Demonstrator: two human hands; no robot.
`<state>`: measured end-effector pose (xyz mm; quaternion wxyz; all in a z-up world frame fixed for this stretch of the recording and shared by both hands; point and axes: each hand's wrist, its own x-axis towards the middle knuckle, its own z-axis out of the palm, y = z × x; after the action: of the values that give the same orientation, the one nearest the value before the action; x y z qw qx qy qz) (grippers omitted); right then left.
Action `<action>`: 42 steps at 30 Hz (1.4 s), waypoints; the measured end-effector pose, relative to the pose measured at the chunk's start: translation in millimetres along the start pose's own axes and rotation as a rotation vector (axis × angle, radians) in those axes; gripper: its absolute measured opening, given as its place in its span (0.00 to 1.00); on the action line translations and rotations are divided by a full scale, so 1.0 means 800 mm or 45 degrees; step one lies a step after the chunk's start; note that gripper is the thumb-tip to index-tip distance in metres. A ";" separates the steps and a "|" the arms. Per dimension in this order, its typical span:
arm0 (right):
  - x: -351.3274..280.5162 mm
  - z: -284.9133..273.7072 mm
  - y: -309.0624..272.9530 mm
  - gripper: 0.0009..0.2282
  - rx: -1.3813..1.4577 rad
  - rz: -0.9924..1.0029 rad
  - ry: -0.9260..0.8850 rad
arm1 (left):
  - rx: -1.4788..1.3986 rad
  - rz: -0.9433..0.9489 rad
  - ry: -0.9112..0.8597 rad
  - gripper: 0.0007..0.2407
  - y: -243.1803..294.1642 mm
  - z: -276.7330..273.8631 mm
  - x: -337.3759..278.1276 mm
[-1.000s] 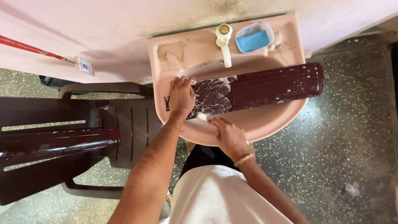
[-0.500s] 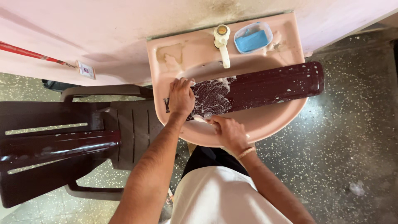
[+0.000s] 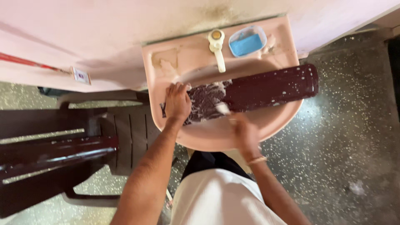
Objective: The person scrubs a long, dark brown plastic chair leg with a toothbrush and soapy water in a pink sink. They repeatedly scrub the same section of the leg, creating foam, and occasionally rinse the toothbrush under the running tap.
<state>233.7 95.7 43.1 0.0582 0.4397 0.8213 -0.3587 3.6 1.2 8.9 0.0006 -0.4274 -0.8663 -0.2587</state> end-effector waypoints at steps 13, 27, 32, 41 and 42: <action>0.027 -0.020 0.017 0.10 0.316 0.059 0.084 | 0.052 0.022 -0.015 0.12 0.001 0.003 -0.002; 0.053 -0.038 0.002 0.06 0.344 0.005 0.024 | 0.063 -0.044 -0.018 0.10 0.010 -0.002 0.006; 0.051 -0.046 -0.003 0.03 0.489 -0.116 -0.113 | 0.070 -0.056 -0.066 0.11 0.006 0.000 -0.001; 0.199 -0.130 -0.021 0.07 0.323 -0.371 0.494 | 0.122 -0.026 -0.007 0.12 0.004 0.003 -0.001; 0.212 -0.132 -0.025 0.06 0.333 -0.427 0.548 | 0.106 -0.044 -0.028 0.11 0.005 0.002 -0.001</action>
<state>138.8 271.7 62.4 -0.2342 0.3675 0.8229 -0.3646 7.2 3.4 8.7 0.0043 -0.4148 -0.8835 -0.2176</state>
